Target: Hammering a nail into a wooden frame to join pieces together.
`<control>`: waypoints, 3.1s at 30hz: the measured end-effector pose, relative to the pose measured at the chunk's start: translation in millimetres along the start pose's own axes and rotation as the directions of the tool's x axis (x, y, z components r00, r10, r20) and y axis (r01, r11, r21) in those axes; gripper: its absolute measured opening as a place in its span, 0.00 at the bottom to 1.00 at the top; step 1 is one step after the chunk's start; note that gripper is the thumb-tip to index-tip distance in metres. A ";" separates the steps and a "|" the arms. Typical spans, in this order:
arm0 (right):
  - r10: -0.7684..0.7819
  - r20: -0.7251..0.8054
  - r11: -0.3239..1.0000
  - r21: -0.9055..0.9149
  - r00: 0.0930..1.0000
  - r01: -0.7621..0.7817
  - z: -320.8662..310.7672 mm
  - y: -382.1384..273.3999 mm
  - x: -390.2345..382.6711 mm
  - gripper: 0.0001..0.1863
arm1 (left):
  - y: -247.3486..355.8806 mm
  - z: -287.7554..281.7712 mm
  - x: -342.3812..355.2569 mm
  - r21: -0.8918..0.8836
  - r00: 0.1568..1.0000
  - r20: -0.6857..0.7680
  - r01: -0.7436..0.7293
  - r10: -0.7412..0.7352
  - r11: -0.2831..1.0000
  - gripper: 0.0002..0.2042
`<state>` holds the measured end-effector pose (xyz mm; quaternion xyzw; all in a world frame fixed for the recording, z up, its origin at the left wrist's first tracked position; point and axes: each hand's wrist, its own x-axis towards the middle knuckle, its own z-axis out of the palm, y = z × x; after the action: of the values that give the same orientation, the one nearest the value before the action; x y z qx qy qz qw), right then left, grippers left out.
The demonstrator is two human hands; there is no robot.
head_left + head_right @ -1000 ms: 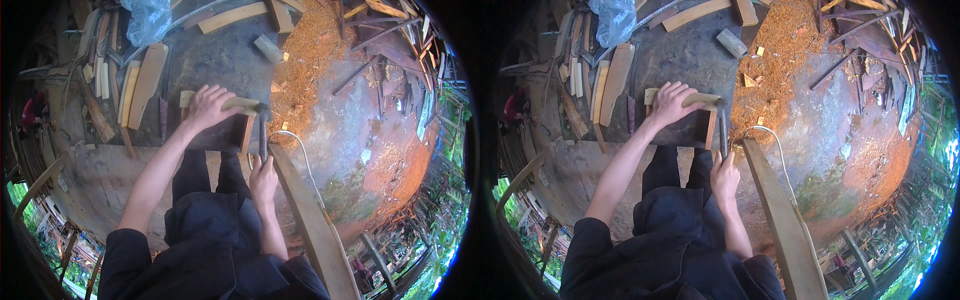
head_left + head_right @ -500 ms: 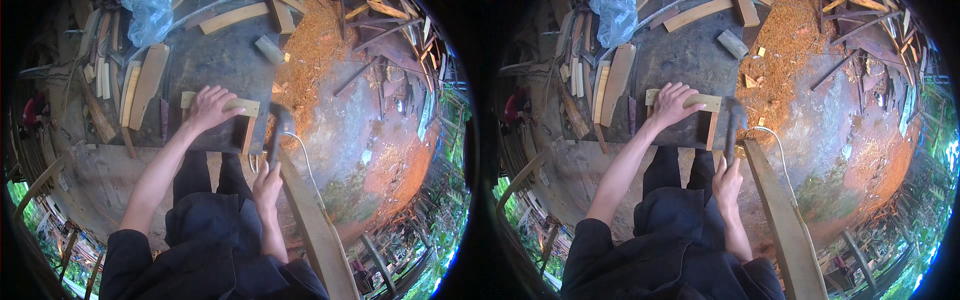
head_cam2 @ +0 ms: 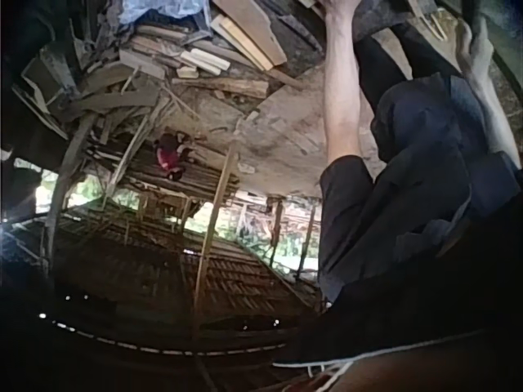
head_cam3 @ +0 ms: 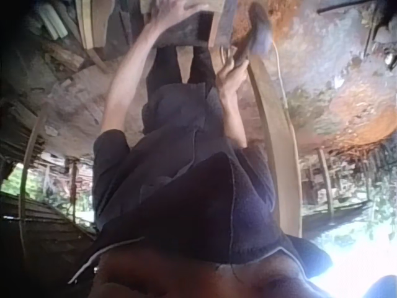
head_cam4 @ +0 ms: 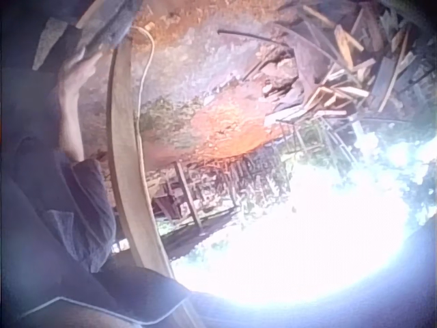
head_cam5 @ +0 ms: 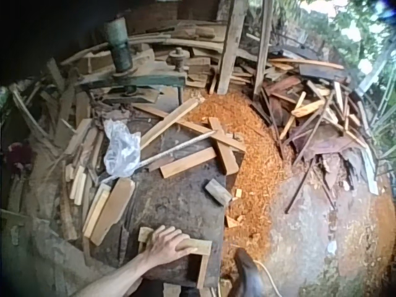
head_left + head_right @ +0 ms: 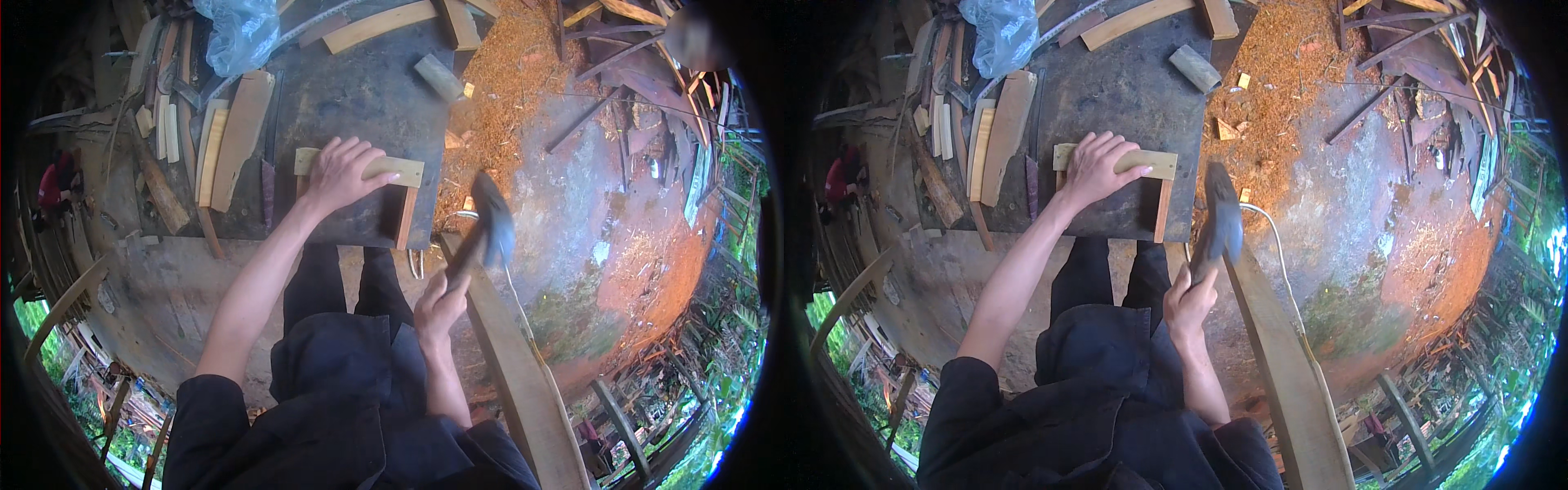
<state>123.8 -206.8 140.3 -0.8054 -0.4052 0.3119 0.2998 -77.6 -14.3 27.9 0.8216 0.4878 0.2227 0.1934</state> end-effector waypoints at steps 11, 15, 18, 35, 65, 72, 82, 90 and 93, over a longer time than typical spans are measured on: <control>0.081 0.173 0.973 -0.227 0.982 -0.041 6.8 18.7 8.4 0.13 | 0.7 1.3 -1.2 0.017 1.000 0.009 -0.009 0.009 1.000 0.22; 0.056 0.119 0.992 -0.123 0.991 -0.041 -9.6 -4.0 19.2 0.12 | -0.4 -1.0 1.6 0.026 1.000 0.017 0.008 -0.008 1.000 0.23; 0.040 0.112 0.991 -0.129 0.993 -0.025 -20.0 -2.9 24.2 0.13 | 2.8 -6.7 2.9 -0.013 0.995 0.057 0.083 -0.082 0.996 0.24; 0.296 0.087 0.955 -0.016 0.951 -0.296 -90.3 20.9 6.5 0.26 | -8.6 -45.5 37.7 -0.150 0.811 0.438 0.491 -0.387 0.858 0.26; 0.061 -0.074 0.934 -0.347 0.995 -0.083 114.1 9.4 66.1 0.29 | -24.4 -67.1 -95.5 0.068 0.817 0.030 0.573 -0.575 0.817 0.24; -0.017 -0.064 0.944 -0.330 0.998 -0.005 107.7 15.0 69.2 0.27 | -21.7 -61.5 -96.1 0.077 0.812 0.016 0.581 -0.584 0.810 0.27; -0.112 0.027 0.944 -0.309 0.993 0.115 105.1 21.9 76.4 0.27 | -19.3 -56.5 -93.7 0.098 0.755 -0.015 0.654 -0.656 0.750 0.24; -0.122 0.184 0.993 0.026 0.975 0.119 64.3 40.0 99.2 0.24 | -5.8 -65.7 -92.0 0.132 0.719 0.014 0.688 -0.695 0.714 0.37; -0.090 0.255 0.995 0.062 0.963 0.076 38.0 32.7 97.2 0.25 | -0.7 -56.6 -113.0 0.196 0.686 0.090 0.699 -0.722 0.688 0.32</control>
<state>157.1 -132.5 67.3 -0.7324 -0.4658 0.4114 0.2781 -157.5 -108.6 54.3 0.5947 0.7660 0.0269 0.2425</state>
